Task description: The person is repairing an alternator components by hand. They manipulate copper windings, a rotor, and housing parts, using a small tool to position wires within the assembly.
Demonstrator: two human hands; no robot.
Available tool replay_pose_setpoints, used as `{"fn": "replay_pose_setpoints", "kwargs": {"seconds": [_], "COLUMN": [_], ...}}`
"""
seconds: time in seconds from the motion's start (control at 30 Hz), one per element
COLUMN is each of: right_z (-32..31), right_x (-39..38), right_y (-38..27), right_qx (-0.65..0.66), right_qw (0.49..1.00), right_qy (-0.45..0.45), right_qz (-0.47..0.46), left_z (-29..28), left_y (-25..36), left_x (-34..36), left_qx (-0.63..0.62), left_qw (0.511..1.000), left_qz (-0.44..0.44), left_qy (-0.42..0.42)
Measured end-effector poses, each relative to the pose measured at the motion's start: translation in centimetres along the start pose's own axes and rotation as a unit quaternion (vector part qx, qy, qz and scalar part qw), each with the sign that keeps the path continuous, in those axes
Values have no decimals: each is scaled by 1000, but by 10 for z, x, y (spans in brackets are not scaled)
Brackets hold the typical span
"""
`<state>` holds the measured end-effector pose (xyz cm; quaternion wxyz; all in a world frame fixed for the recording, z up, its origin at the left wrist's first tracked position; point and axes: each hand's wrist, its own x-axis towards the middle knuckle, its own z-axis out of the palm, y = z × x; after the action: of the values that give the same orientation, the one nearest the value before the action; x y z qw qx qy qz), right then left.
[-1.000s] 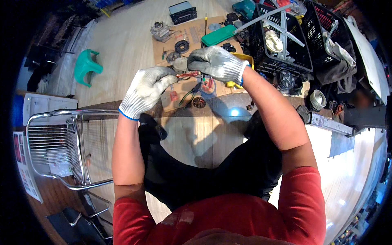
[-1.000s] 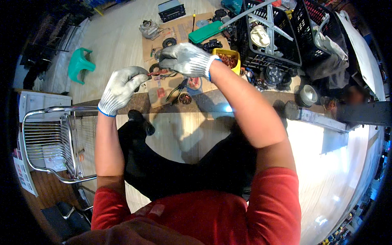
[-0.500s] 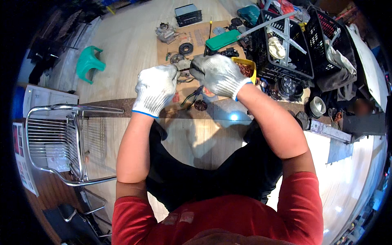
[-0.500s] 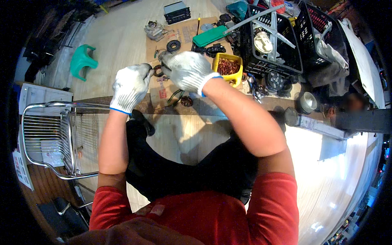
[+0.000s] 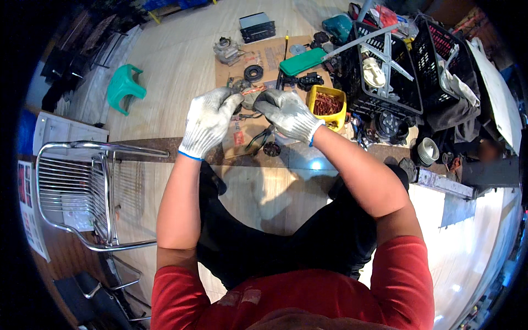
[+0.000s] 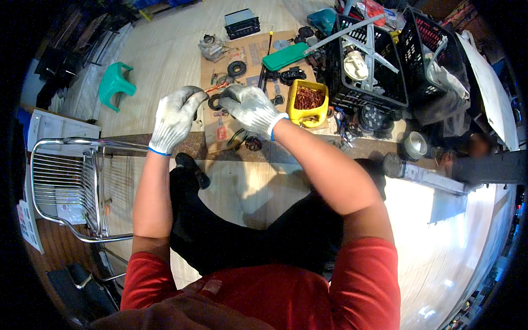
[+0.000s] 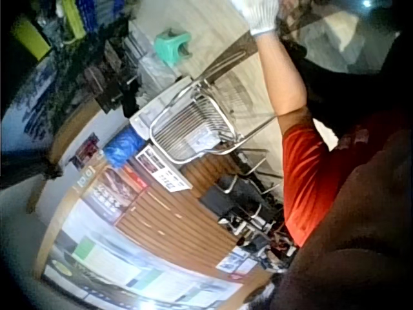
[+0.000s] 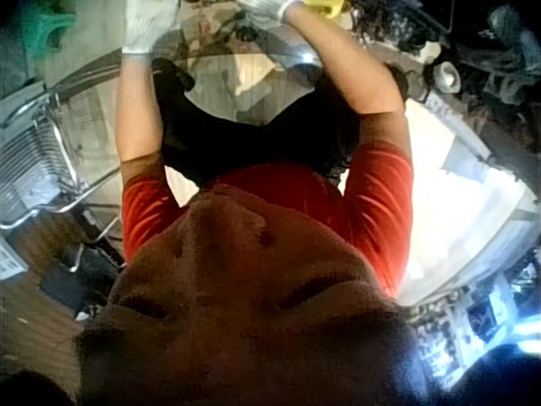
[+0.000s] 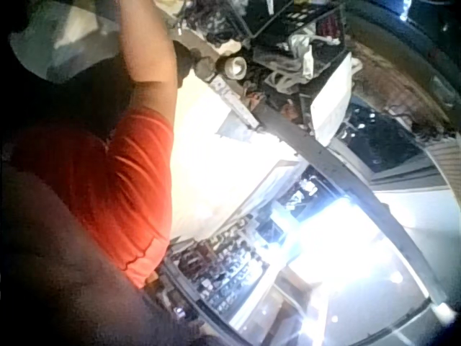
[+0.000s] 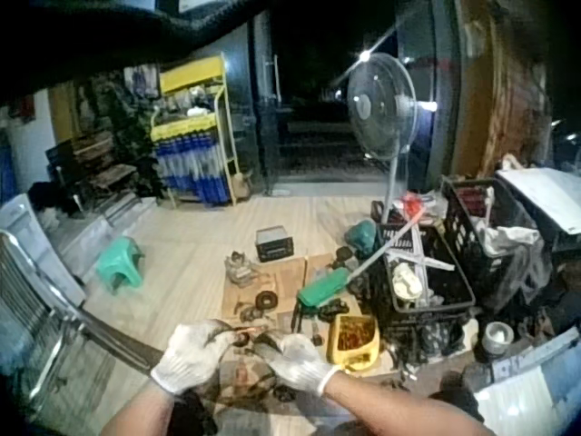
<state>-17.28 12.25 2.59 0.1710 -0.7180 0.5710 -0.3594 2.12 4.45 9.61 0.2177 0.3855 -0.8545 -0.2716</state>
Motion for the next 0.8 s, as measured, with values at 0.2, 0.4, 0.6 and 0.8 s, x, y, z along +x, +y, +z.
{"fn": "replay_pose_setpoints", "kwargs": {"seconds": [0.2,0.4,0.6,0.8], "right_z": [-23,-50,-47,-25], "right_x": [15,16,15,9], "right_y": [8,-8,-24,-26], "right_qx": [37,-127,-221,-222], "right_qw": [999,984,967,973], "right_qy": [-32,-125,-121,-55], "right_qz": [-23,-22,32,43], "left_z": [-20,-9,7,6], "left_y": [4,-1,-1,-7], "left_x": [-4,-2,0,0], "left_qx": [-57,167,328,312], "left_qw": [985,962,928,942], "left_qz": [-25,123,109,118], "left_qy": [-162,-176,-140,-50]}}
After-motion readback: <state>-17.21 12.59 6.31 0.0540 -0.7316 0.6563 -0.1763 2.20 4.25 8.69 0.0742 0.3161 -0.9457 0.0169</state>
